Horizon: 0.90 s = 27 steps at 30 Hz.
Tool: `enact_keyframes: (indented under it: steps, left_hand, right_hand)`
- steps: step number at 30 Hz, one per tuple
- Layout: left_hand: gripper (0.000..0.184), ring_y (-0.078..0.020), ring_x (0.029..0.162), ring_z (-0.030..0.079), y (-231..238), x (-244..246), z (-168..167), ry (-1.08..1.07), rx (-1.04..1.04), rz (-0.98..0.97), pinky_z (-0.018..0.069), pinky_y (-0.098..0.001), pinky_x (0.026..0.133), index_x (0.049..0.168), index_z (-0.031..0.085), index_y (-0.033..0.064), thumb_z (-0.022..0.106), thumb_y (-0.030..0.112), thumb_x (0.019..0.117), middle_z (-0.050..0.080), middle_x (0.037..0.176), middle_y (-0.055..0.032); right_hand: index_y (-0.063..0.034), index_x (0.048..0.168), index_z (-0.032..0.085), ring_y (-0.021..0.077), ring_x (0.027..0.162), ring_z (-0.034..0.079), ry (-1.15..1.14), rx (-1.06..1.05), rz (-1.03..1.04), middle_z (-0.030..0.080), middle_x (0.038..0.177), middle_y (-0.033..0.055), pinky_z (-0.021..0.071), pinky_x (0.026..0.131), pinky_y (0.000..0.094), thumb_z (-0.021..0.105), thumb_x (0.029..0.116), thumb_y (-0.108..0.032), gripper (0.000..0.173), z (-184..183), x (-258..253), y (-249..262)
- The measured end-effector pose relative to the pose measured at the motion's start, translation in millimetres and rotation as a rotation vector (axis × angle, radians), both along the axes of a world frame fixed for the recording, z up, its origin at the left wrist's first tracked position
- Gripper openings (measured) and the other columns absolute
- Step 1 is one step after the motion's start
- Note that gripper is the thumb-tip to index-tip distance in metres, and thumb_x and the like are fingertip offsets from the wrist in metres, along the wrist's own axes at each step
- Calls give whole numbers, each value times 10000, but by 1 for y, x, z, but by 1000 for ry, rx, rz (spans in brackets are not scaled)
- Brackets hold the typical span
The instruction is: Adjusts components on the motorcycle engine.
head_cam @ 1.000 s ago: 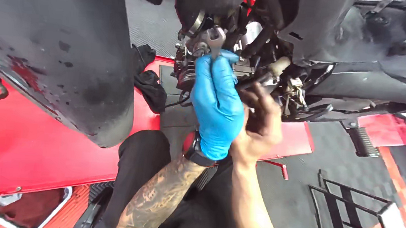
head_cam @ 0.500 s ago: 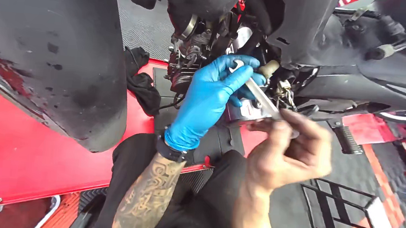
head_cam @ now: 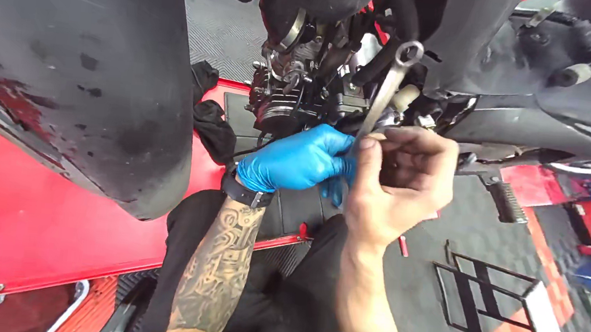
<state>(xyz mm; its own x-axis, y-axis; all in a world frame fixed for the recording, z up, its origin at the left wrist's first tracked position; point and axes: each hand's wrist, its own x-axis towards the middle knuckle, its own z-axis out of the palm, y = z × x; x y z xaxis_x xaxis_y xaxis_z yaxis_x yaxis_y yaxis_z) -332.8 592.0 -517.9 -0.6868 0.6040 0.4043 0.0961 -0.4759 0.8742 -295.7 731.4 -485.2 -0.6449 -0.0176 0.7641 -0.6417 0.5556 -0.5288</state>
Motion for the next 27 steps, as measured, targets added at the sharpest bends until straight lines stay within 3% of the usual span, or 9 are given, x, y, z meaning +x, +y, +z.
enact_keyframes:
  steps: [3, 6, 9, 11, 14, 16, 19, 24, 27]
  left_hand:
    - [165, -73, 603, 675, -1, 1, 1, 29, 3, -41, 609, -237, 584, 954, 654, -15, 507, -44, 1023, 694, 725, -16]
    - [184, -85, 603, 680, -4, -2, 3, 60, -136, 41, 602, -243, 564, 946, 676, -12, 546, 60, 1054, 706, 738, -36]
    - [229, -44, 662, 654, -17, 5, 11, 195, -546, 358, 569, -264, 607, 986, 751, 121, 641, 318, 1024, 705, 778, 38]
    - [253, -71, 689, 691, -26, 15, 21, 164, -700, 584, 605, -337, 646, 974, 742, 161, 606, 367, 1029, 725, 791, 40]
    - [197, -52, 743, 698, -18, 20, 31, 78, -618, 951, 615, -293, 682, 1085, 726, 172, 572, 290, 1052, 725, 865, 47]
    - [224, -53, 871, 713, -1, 15, 31, 126, -554, 1159, 617, -279, 767, 1147, 730, 156, 548, 256, 1063, 739, 1003, 24]
    - [271, -122, 1203, 653, 22, 4, 23, 193, -496, 1196, 553, -304, 975, 1170, 738, 140, 497, 213, 1070, 675, 1333, -66]
    - [276, -168, 1326, 584, 30, -9, 13, 148, -263, 1121, 484, -322, 1101, 1141, 750, 79, 492, 132, 1058, 663, 1349, -123]
    - [229, -114, 1191, 644, 27, -5, 17, 114, -241, 1164, 534, -287, 1017, 1144, 748, 73, 557, 124, 1028, 699, 1246, -77]
  right_hand:
    - [-14, 1078, 729, 115, 853, 679, -115, 63, -19, 686, 979, 51, 600, 713, 276, 701, 933, -127, 186, 2, 2, 8]
    - [-30, 1037, 759, 71, 846, 664, -121, 149, -70, 684, 963, 38, 572, 699, 227, 641, 995, -142, 168, 3, -2, 12]
    - [-41, 1078, 653, 49, 733, 692, -127, 214, -121, 703, 863, 9, 595, 617, 237, 526, 1058, -151, 169, 9, -4, 12]
    - [-38, 1096, 570, 58, 601, 646, -103, 256, -168, 648, 760, -6, 567, 507, 259, 456, 1073, -150, 162, 9, -3, 13]
    - [13, 1085, 633, 48, 548, 545, 74, 264, -227, 603, 733, 15, 461, 471, 232, 519, 1038, -123, 184, 1, 0, 13]
    - [51, 1117, 686, 75, 600, 635, 181, 233, -219, 700, 837, 80, 537, 499, 245, 564, 1022, -92, 211, -5, 2, 14]
    - [70, 1147, 694, 126, 652, 714, 256, 212, -215, 745, 890, 127, 601, 529, 280, 582, 1004, -57, 222, -9, 3, 11]
    - [27, 1161, 739, 116, 702, 714, 338, 358, -305, 769, 894, 104, 577, 601, 283, 684, 968, -100, 238, -7, -11, 3]
    - [26, 1134, 761, 120, 622, 680, 393, 426, -349, 761, 827, 99, 522, 536, 271, 704, 961, -104, 223, -5, -23, -1]
